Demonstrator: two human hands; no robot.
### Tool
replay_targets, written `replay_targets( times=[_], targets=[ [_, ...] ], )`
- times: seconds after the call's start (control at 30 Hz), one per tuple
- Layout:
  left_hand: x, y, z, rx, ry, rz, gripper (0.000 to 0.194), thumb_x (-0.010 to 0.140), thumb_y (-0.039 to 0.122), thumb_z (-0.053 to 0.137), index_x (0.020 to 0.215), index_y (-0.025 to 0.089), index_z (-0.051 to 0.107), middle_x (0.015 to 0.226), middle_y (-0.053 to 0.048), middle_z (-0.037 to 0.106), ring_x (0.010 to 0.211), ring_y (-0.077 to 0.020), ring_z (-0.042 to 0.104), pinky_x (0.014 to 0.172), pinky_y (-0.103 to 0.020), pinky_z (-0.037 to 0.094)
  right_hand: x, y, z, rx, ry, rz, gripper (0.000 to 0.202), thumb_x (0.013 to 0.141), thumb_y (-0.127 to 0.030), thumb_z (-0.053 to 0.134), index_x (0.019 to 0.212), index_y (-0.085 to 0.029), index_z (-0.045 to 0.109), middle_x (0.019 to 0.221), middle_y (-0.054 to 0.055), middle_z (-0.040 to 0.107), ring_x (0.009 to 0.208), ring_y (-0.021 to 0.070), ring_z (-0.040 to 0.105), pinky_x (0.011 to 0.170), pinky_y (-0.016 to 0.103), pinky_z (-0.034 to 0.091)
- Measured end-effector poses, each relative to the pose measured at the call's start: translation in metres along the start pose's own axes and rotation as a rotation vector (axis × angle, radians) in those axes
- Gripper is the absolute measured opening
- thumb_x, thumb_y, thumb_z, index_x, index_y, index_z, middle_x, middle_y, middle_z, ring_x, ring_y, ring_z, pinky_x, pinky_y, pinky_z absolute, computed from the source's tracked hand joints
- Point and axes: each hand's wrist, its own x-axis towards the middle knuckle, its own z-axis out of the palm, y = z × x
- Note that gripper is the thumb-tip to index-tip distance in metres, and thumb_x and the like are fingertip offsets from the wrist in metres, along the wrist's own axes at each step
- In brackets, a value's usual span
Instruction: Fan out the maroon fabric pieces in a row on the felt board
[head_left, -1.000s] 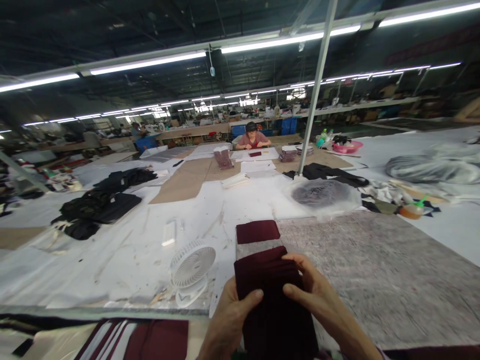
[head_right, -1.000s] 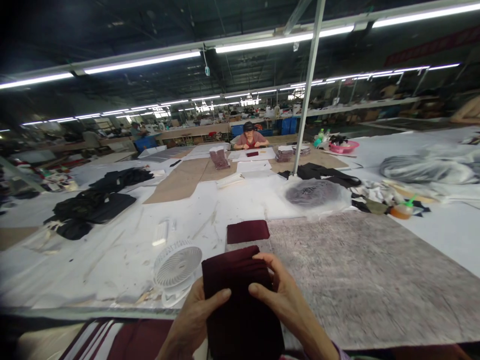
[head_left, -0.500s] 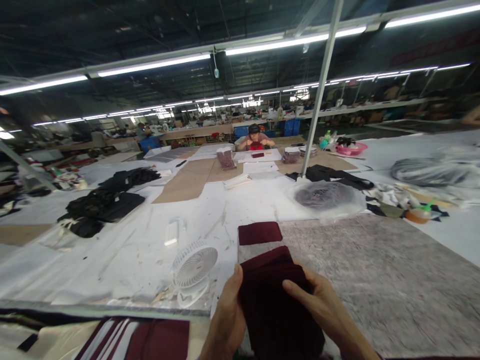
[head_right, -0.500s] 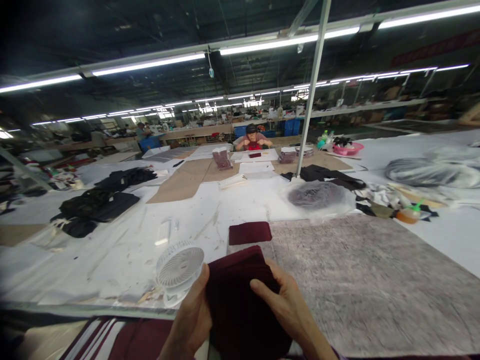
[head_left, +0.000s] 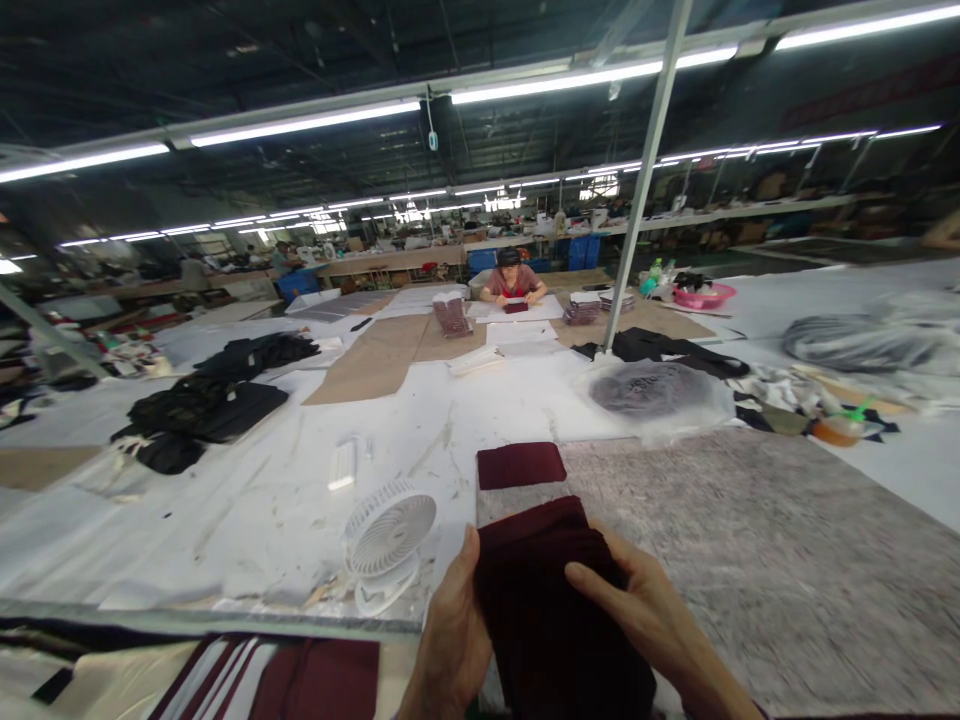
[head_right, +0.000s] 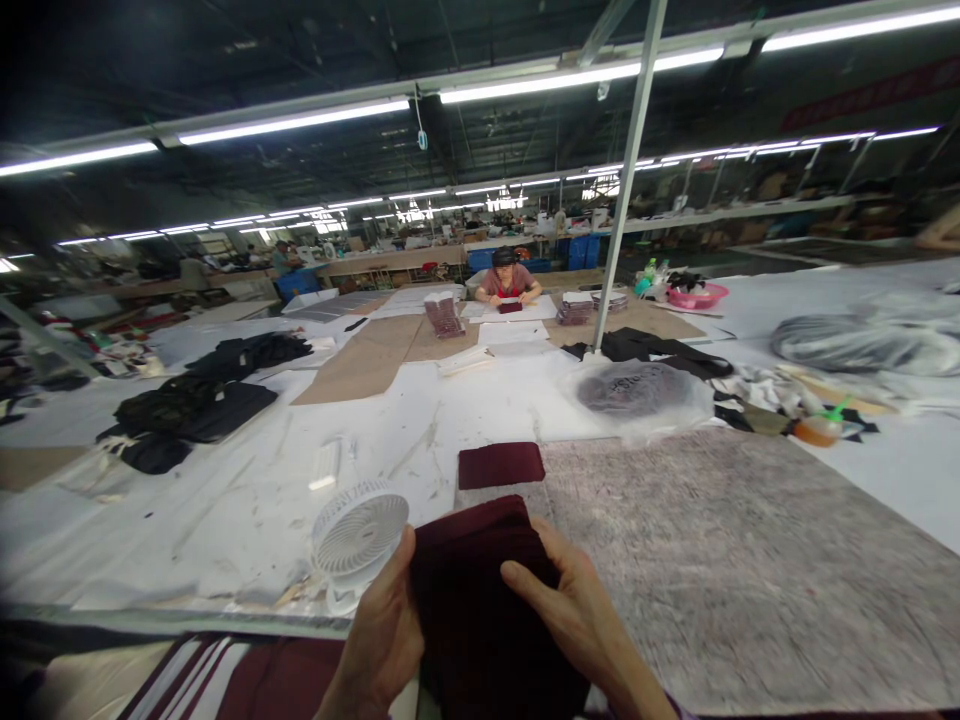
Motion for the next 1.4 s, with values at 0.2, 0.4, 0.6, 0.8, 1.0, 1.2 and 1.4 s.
replay_targets(
  times=[0.2, 0.4, 0.6, 0.8, 1.0, 1.2, 1.4],
  targets=[
    [-0.001, -0.007, -0.007, 0.481, 0.01, 0.178, 0.049, 0.066, 0.024, 0.076, 0.114, 0.02, 0.064, 0.105, -0.008, 0.073, 0.103, -0.029, 0.064, 0.096, -0.042, 0.046, 0.004, 0.004, 0.003, 0.032, 0.02, 0.021, 0.024, 0.085, -0.037, 0.062, 0.104, -0.024, 0.063, 0.102, 0.003, 0.068, 0.093, 0.0217, 0.062, 0.085, 0.033, 0.049],
    [-0.001, -0.003, -0.014, 0.519, 0.01, 0.092, 0.047, 0.07, 0.025, 0.072, 0.116, 0.017, 0.063, 0.103, -0.01, 0.073, 0.096, -0.0276, 0.065, 0.095, -0.044, 0.046, 0.003, 0.013, 0.003, 0.161, 0.082, 0.042, 0.042, 0.078, -0.037, 0.07, 0.113, -0.028, 0.05, 0.105, 0.002, 0.065, 0.093, 0.0203, 0.062, 0.081, 0.031, 0.051],
    [0.0, 0.003, -0.019, 0.546, -0.025, 0.066, 0.043, 0.07, 0.024, 0.072, 0.112, 0.018, 0.065, 0.103, -0.008, 0.073, 0.095, -0.0254, 0.066, 0.091, -0.039, 0.048, 0.006, 0.016, 0.001, 0.286, 0.012, 0.086, 0.044, 0.077, -0.041, 0.071, 0.113, -0.029, 0.05, 0.1, 0.003, 0.067, 0.092, 0.021, 0.063, 0.079, 0.032, 0.052],
    [0.004, 0.002, -0.022, 0.485, 0.091, 0.148, 0.048, 0.068, 0.022, 0.074, 0.115, 0.02, 0.063, 0.097, -0.006, 0.075, 0.09, -0.0224, 0.067, 0.084, -0.034, 0.051, 0.007, 0.011, 0.005, 0.202, -0.109, 0.069, 0.028, 0.082, -0.039, 0.066, 0.105, -0.026, 0.063, 0.098, 0.003, 0.069, 0.092, 0.023, 0.063, 0.084, 0.034, 0.05],
    [0.002, 0.002, -0.018, 0.418, 0.086, 0.19, 0.043, 0.072, 0.026, 0.072, 0.114, 0.02, 0.064, 0.104, -0.007, 0.073, 0.101, -0.0242, 0.065, 0.095, -0.038, 0.048, 0.008, 0.009, 0.008, 0.075, -0.08, 0.034, 0.033, 0.083, -0.042, 0.062, 0.111, -0.024, 0.066, 0.1, 0.004, 0.07, 0.094, 0.0261, 0.063, 0.083, 0.035, 0.05],
    [0.001, 0.009, -0.009, 0.048, 0.08, 0.105, 0.039, 0.087, 0.042, 0.047, 0.109, 0.016, 0.067, 0.107, -0.009, 0.072, 0.115, -0.0264, 0.057, 0.107, -0.042, 0.037, 0.006, 0.014, 0.005, 0.004, -0.07, 0.012, 0.035, 0.084, -0.042, 0.061, 0.115, -0.025, 0.065, 0.104, 0.004, 0.07, 0.096, 0.0263, 0.063, 0.086, 0.036, 0.049],
    [0.002, 0.011, -0.011, -0.051, 0.09, 0.045, 0.036, 0.089, 0.035, 0.045, 0.11, 0.016, 0.067, 0.104, -0.009, 0.073, 0.113, -0.0255, 0.059, 0.109, -0.042, 0.035, 0.006, 0.009, 0.003, -0.01, -0.085, 0.013, 0.035, 0.085, -0.043, 0.06, 0.114, -0.024, 0.065, 0.104, 0.004, 0.071, 0.094, 0.0256, 0.064, 0.085, 0.035, 0.05]
  ],
)
